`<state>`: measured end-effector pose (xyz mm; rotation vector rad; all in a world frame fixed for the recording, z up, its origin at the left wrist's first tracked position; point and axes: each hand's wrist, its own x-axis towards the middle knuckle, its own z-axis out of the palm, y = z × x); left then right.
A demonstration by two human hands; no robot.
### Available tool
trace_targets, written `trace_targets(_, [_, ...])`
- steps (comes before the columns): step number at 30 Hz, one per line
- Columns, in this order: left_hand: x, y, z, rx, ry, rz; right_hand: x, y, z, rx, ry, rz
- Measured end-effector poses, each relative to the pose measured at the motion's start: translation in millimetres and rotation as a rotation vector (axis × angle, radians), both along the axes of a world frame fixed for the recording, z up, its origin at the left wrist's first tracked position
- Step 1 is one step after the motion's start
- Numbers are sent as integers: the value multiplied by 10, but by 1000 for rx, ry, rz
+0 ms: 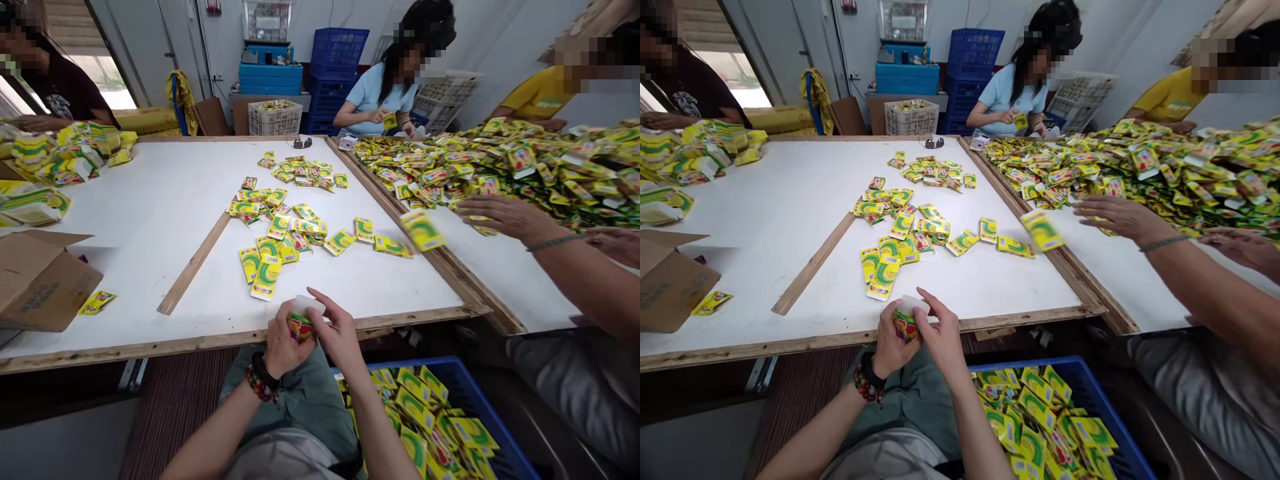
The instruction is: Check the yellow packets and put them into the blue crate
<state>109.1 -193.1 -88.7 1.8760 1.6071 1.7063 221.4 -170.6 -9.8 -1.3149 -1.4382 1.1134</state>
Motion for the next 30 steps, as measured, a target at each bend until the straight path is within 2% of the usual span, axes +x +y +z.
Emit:
trace_targets(3, [-11,3,18,32,107,-49,80,-38,44,-128,80,118])
trace_targets(6, [-24,25,70,-44,164,-137,118,-55,52,-229,256,200])
trace_targets(8, [-32,48,81,-38,183,-196,104,-57,30,-272,304,195])
trace_targets(10, [-34,68,60,38,185,-233,73,-54,0,-278,322,163])
trace_targets(13, [-31,81,-4,145,163,-216,37,-46,-26,-274,325,172])
trace_targets(16, [-29,76,-36,100,161,-195,54,-53,-22,-224,246,222])
trace_targets(21, [-45,65,40,-77,87,-270,119,-128,-2,119,-28,261])
trace_targets(24, [-55,62,105,-192,29,-307,87,-177,-20,243,-140,240])
trace_targets(26, [-55,60,139,-266,59,-315,39,-191,-44,226,-158,146])
trace_targets(28, [-48,59,162,-315,101,-294,-4,-185,-64,142,-121,60])
trace_targets(30, [-36,61,173,-332,106,-267,-23,-166,-67,57,-44,42])
